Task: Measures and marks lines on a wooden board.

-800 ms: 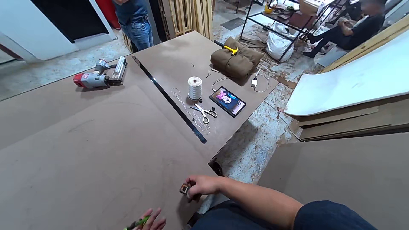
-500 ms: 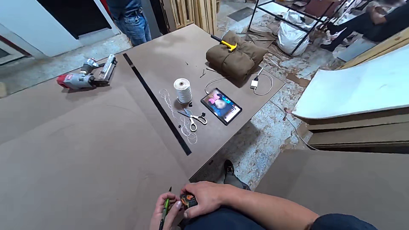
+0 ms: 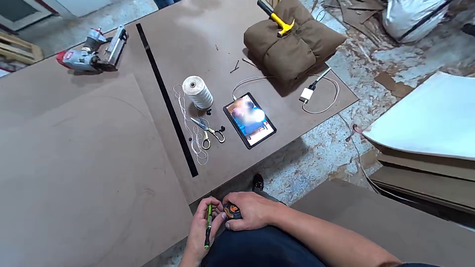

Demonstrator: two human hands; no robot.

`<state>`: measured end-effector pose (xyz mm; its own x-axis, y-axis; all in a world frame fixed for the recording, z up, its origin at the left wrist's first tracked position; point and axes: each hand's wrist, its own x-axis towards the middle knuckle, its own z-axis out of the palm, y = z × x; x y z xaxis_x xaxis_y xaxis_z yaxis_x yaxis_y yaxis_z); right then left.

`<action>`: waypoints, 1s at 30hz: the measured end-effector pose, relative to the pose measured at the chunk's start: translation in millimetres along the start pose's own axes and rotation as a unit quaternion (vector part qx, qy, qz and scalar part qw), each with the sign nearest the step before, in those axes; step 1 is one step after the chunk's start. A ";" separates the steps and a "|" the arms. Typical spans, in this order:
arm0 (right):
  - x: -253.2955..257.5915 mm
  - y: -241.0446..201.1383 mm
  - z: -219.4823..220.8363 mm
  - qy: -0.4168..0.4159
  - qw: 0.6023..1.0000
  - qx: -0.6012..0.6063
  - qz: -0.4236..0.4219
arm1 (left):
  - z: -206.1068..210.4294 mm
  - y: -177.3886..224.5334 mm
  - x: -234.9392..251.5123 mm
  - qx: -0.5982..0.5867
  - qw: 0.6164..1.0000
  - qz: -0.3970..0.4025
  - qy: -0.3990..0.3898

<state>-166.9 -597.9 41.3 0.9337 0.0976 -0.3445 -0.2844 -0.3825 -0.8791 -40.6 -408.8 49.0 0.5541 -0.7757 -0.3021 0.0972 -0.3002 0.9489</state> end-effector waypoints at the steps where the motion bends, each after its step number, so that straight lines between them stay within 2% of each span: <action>1: 0.2 0.8 -2.1 -0.003 1.000 -0.001 -0.012 | 0.4 0.9 -0.1 -0.008 1.000 0.002 -0.002; 4: 1.3 4.0 -1.8 -0.023 0.998 0.009 -0.052 | -2.5 2.5 -7.7 -0.030 0.999 0.001 -0.016; 7: 4.9 3.5 -0.6 -0.068 0.996 -0.004 -0.055 | -14.5 0.7 -26.6 -0.028 0.999 0.002 -0.015; 11: 21.6 7.1 13.0 -0.100 0.993 -0.056 -0.040 | -56.9 -9.6 -68.8 -0.025 0.998 -0.003 0.057; 17: 62.5 -3.1 39.4 -0.179 0.979 -0.096 0.029 | -157.1 -41.7 -148.9 -0.042 0.972 -0.041 0.227; 19: 81.2 -13.7 54.9 -0.203 0.973 -0.098 0.050 | -194.6 -57.3 -174.7 -0.051 0.964 -0.039 0.258; 24: 131.3 -64.9 125.5 -0.198 0.972 -0.079 0.098 | -294.0 -87.3 -216.6 -0.071 0.955 -0.044 0.283; 30: 196.4 -115.1 221.7 -0.167 0.979 -0.025 0.109 | -419.0 -108.2 -210.4 0.047 0.955 -0.111 0.272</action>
<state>1.0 -331.1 1.8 0.7255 0.3007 -0.6191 -0.4508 -0.4720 -0.7576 178.7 19.5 48.1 0.8783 -0.2921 -0.3785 0.2013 -0.4922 0.8469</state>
